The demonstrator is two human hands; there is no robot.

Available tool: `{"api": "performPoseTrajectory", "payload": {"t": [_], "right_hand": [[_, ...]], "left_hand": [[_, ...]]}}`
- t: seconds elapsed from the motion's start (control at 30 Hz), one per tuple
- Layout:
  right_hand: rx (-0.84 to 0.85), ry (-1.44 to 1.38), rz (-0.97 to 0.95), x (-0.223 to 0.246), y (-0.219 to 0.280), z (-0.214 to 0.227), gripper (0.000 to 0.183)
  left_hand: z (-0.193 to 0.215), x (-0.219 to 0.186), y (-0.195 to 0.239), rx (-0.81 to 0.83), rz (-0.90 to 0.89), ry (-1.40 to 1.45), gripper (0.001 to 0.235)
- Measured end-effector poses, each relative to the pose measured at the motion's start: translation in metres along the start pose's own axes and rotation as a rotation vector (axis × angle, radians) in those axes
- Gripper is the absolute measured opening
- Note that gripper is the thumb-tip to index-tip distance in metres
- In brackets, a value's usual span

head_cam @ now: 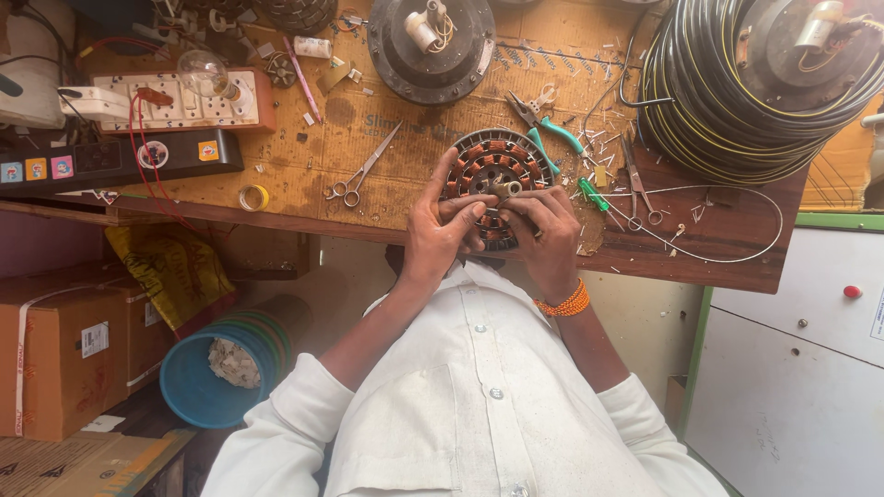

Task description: The person works at a cluttered workbench, handling a motor stator and thin wires. They use scissors to cut a wire and then insert and adjust the wire ends into the stator slots.

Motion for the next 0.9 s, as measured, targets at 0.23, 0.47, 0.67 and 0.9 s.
{"api": "performPoseTrajectory", "payload": {"t": [0.23, 0.47, 0.67, 0.9], "right_hand": [[-0.015, -0.018, -0.004, -0.002, -0.001, 0.009, 0.018], [-0.042, -0.038, -0.039, -0.008, 0.002, 0.01, 0.017], [0.005, -0.042, 0.024, -0.009, -0.001, 0.011, 0.017], [0.08, -0.077, 0.078, -0.012, -0.008, 0.016, 0.016]], "left_hand": [[-0.004, -0.003, 0.007, 0.02, 0.008, 0.045, 0.093], [0.003, 0.012, 0.007, 0.03, -0.084, -0.007, 0.088], [0.004, 0.024, 0.009, -0.065, -0.109, -0.08, 0.048], [0.004, 0.028, 0.006, -0.059, -0.069, -0.083, 0.019]]}}
Point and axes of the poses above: each hand's wrist, its own y-axis away from the middle knuckle, its own z-axis out of the back of the hand, x = y × z, the point moved 1 cm from there along -y, towards the middle knuckle, and after that the axes turned 11 degrees about -x, right-handed, at the moved point
